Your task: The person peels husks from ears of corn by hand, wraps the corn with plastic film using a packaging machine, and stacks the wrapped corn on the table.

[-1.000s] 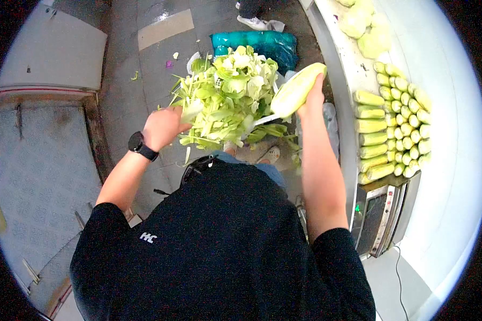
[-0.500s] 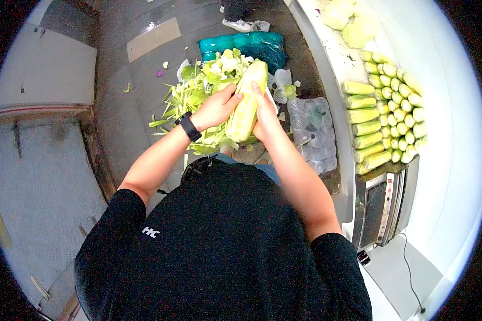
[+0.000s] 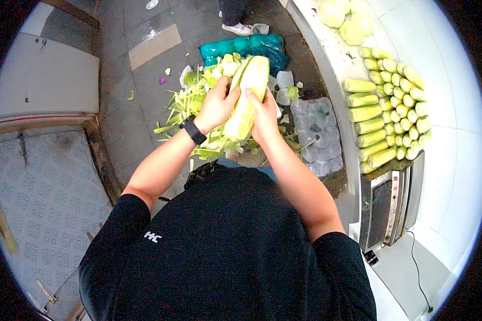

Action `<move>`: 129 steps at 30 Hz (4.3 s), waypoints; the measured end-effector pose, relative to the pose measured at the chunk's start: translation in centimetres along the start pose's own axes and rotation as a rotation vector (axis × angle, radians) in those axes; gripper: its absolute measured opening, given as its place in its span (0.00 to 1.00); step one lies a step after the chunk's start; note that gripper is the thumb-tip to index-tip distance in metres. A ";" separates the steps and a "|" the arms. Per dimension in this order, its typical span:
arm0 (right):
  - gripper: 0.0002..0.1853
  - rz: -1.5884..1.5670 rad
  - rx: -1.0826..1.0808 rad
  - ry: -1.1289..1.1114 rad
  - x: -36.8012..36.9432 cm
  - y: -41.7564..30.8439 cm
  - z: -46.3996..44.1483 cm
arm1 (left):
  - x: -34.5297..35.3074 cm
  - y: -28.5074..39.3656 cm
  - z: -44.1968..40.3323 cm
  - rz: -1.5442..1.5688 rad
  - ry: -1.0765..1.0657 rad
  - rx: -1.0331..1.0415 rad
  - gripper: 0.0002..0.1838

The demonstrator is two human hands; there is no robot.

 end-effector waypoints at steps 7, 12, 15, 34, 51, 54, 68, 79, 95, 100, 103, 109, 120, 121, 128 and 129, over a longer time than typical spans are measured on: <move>0.29 0.147 0.019 -0.028 1.0 0.8 0.3 | 0.8 -3.4 -1.4 0.069 0.010 0.017 0.13; 0.23 0.232 -0.432 0.288 -1.5 0.1 0.1 | 0.8 -17.7 -2.6 0.694 0.280 -0.174 0.11; 0.17 0.072 -0.527 0.351 -1.8 -6.7 0.4 | -3.5 -29.3 -1.3 0.154 0.213 -0.134 0.08; 0.21 1.059 -0.214 -0.052 1.9 -4.4 0.5 | 0.2 -0.9 3.5 0.581 -0.272 -0.031 0.30; 0.10 0.925 -0.185 0.106 1.4 -4.2 -2.8 | -0.5 -1.7 5.0 0.882 -0.153 -0.245 0.27; 0.11 0.553 -0.155 0.155 0.7 -2.1 -1.6 | -1.9 -1.2 4.3 1.131 -0.012 -0.198 0.26; 0.08 -0.065 -0.008 0.347 0.1 -0.8 3.0 | -8.7 -8.2 2.2 1.326 0.671 -0.059 0.30; 0.09 0.241 -0.002 0.199 -2.2 1.4 -2.8 | -18.6 -10.0 5.6 1.180 0.841 -0.061 0.34; 0.40 0.610 -0.128 -0.215 4.3 -7.7 8.5 | -5.0 3.8 3.2 1.119 -0.229 0.292 0.34; 0.38 0.633 -0.157 -0.002 -2.8 -12.1 18.7 | 0.1 8.8 1.2 0.805 -0.697 0.249 0.37; 0.37 0.533 -0.187 0.147 -6.9 -12.9 24.9 | 6.0 11.3 1.1 0.634 -0.925 0.164 0.28; 0.36 0.407 -0.351 0.470 -14.0 -14.8 39.0 | 20.6 18.6 3.5 0.420 -1.281 0.295 0.25; 0.36 0.729 -0.301 0.924 -23.4 -16.1 58.4 | 42.6 29.0 11.4 -0.042 -1.680 0.362 0.26; 0.35 0.650 -0.290 0.940 -23.8 -16.4 59.3 | 43.7 29.5 11.6 -0.089 -1.692 0.357 0.26; 0.35 0.838 -0.232 1.117 -30.4 -19.6 60.5 | 52.1 32.3 10.0 -0.209 -1.651 0.427 0.24; 0.35 0.841 -0.239 1.116 -31.4 -20.4 60.4 | 53.4 32.6 9.2 -0.231 -1.649 0.486 0.25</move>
Point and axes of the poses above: each hand's wrist, its own z-axis away from the middle knuckle, its own x-axis out of the palm, y = z × x, the point moved 4 cm from there along -z, towards the middle knuckle, and after that the axes turned 13 degrees about -y, right-handed, at the moved point
